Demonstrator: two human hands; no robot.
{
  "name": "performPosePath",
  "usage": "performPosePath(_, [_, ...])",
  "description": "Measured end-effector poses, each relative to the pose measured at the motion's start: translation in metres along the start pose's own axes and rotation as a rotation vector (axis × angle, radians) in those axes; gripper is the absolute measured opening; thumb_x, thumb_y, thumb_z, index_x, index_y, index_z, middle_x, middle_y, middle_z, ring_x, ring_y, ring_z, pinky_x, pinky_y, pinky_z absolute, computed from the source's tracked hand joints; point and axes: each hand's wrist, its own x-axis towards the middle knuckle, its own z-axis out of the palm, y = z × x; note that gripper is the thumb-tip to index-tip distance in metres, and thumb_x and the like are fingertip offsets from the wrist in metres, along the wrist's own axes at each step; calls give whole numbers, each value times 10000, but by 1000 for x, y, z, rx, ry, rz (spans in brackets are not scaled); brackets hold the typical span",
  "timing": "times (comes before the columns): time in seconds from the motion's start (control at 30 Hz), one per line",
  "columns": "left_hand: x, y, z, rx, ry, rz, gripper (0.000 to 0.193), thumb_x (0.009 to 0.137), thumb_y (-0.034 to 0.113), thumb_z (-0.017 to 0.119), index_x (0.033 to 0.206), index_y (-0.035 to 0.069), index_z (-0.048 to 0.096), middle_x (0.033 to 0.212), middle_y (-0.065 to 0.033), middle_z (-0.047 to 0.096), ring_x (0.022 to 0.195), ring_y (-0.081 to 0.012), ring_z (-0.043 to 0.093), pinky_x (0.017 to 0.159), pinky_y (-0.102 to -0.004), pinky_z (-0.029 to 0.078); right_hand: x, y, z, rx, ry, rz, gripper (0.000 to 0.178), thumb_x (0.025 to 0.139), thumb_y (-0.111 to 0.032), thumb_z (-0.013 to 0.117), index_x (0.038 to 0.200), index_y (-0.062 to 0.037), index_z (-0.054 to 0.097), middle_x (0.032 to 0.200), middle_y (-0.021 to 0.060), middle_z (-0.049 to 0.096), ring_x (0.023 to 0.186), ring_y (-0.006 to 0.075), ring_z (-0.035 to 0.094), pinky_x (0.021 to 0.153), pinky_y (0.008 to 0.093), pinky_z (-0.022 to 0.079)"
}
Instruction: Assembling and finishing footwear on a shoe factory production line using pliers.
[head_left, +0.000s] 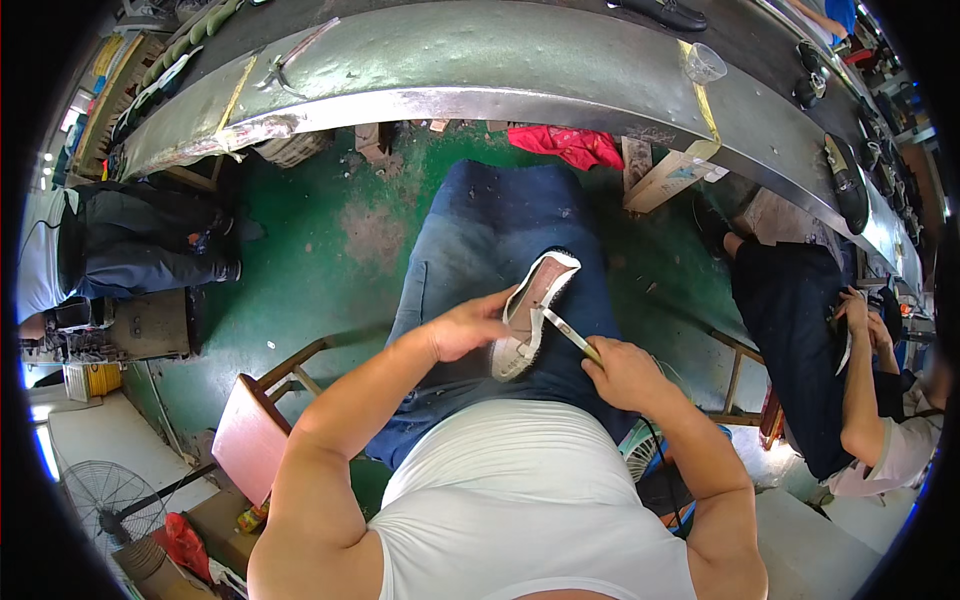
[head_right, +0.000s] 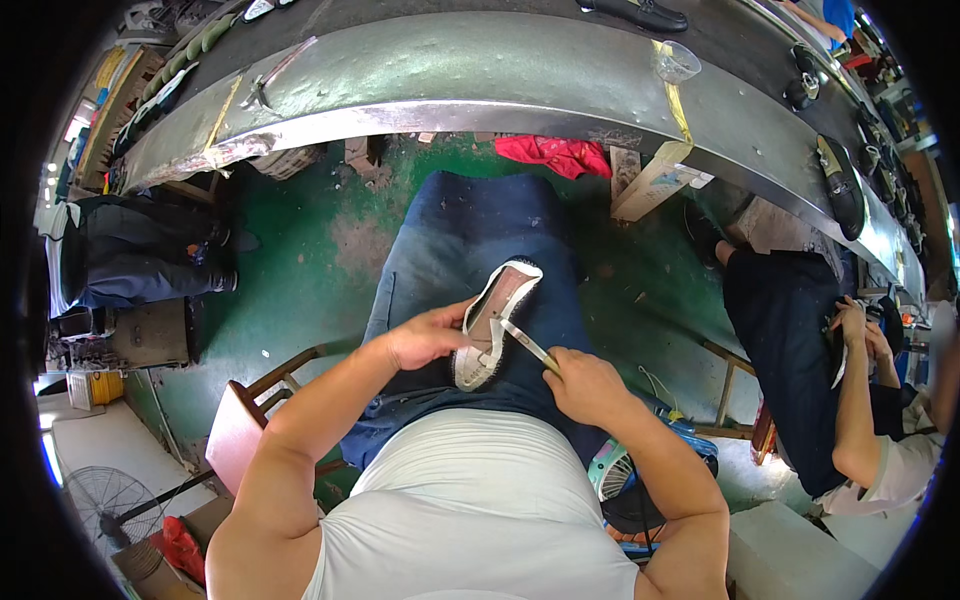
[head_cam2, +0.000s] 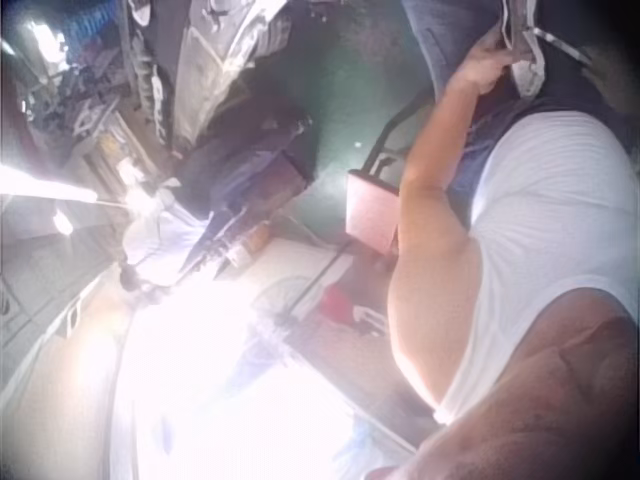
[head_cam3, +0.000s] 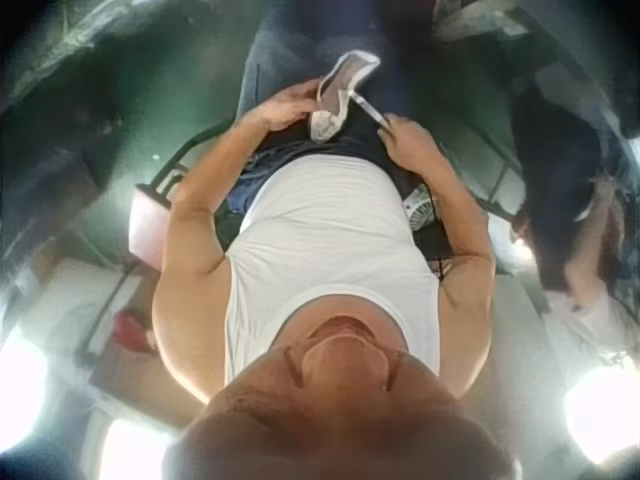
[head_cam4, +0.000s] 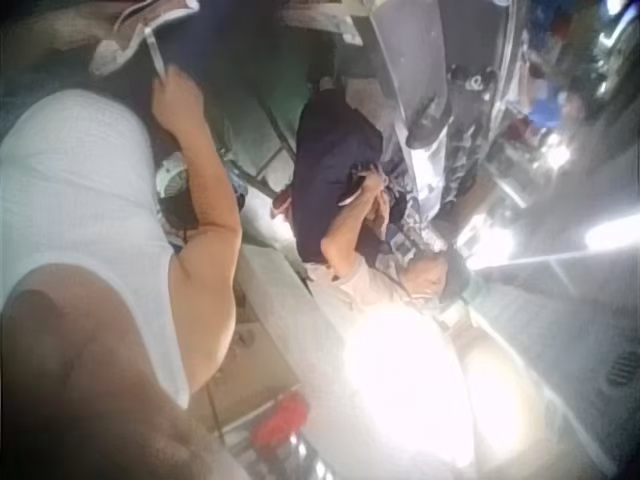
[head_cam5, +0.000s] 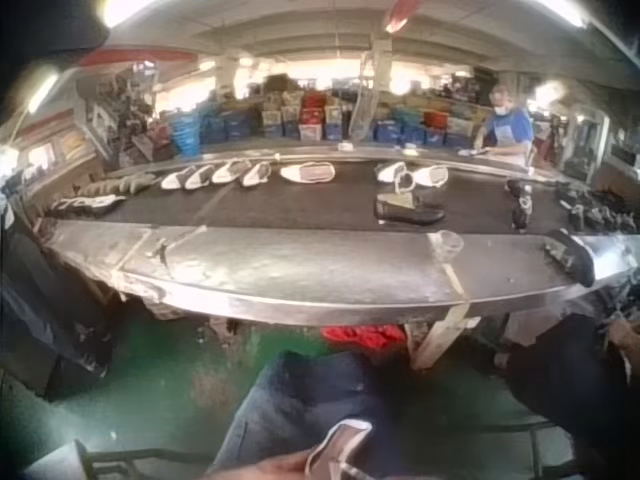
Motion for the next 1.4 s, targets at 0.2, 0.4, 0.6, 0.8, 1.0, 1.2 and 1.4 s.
performPosePath(0.2, [-4,-40,41,365,283,53,899,863,45,726,1559,-34,163,1456,-147,463,1373,-210,404,1170,-336,288,-20,8,-2,17,181,-363,516,929,-152,599,1378,70,472,1268,268,571,1145,419,583,971,439,488])
performPosePath(0.4, [-2,-42,57,440,327,92,916,866,120,647,1558,-87,84,1519,-249,381,1411,-278,396,1170,-324,297,-18,-27,-24,-458,295,-389,471,891,-59,569,1325,112,507,1192,267,620,1047,426,627,911,459,517])
performPosePath(0.6, [-4,-32,65,-447,203,157,815,1016,520,366,1587,-6,119,1568,-140,353,1421,-221,374,1178,-349,286,-3,-50,-58,-492,-248,-272,254,878,-140,601,1043,46,648,859,207,704,825,411,685,785,471,549])
performPosePath(0.8, [18,-53,60,-335,582,82,830,1021,670,229,1555,40,312,1526,-142,430,1387,-225,423,1149,-356,343,12,-11,5,-38,-70,-354,281,897,-224,632,987,41,617,871,277,671,854,458,657,773,526,518])
performPosePath(1.0, [39,-65,46,19,877,166,651,1082,482,246,1381,-7,555,1302,-202,634,1233,-308,585,1049,-351,422,7,-22,63,105,304,-280,300,913,-243,628,1034,30,608,939,255,678,880,440,654,793,505,518])
performPosePath(1.2, [38,-56,57,485,995,199,555,1083,367,294,1236,-27,654,1146,-269,682,1168,-408,619,988,-407,476,-10,-4,4,94,-22,-232,401,922,-224,616,1196,64,558,1043,281,657,955,457,639,850,500,503])
performPosePath(1.4, [31,-58,59,793,882,429,455,1059,304,372,1387,40,546,1298,-259,605,1107,-444,622,983,-462,490,-2,16,18,-219,529,-327,444,930,-161,604,1304,64,525,1187,272,624,1064,413,634,923,460,513])
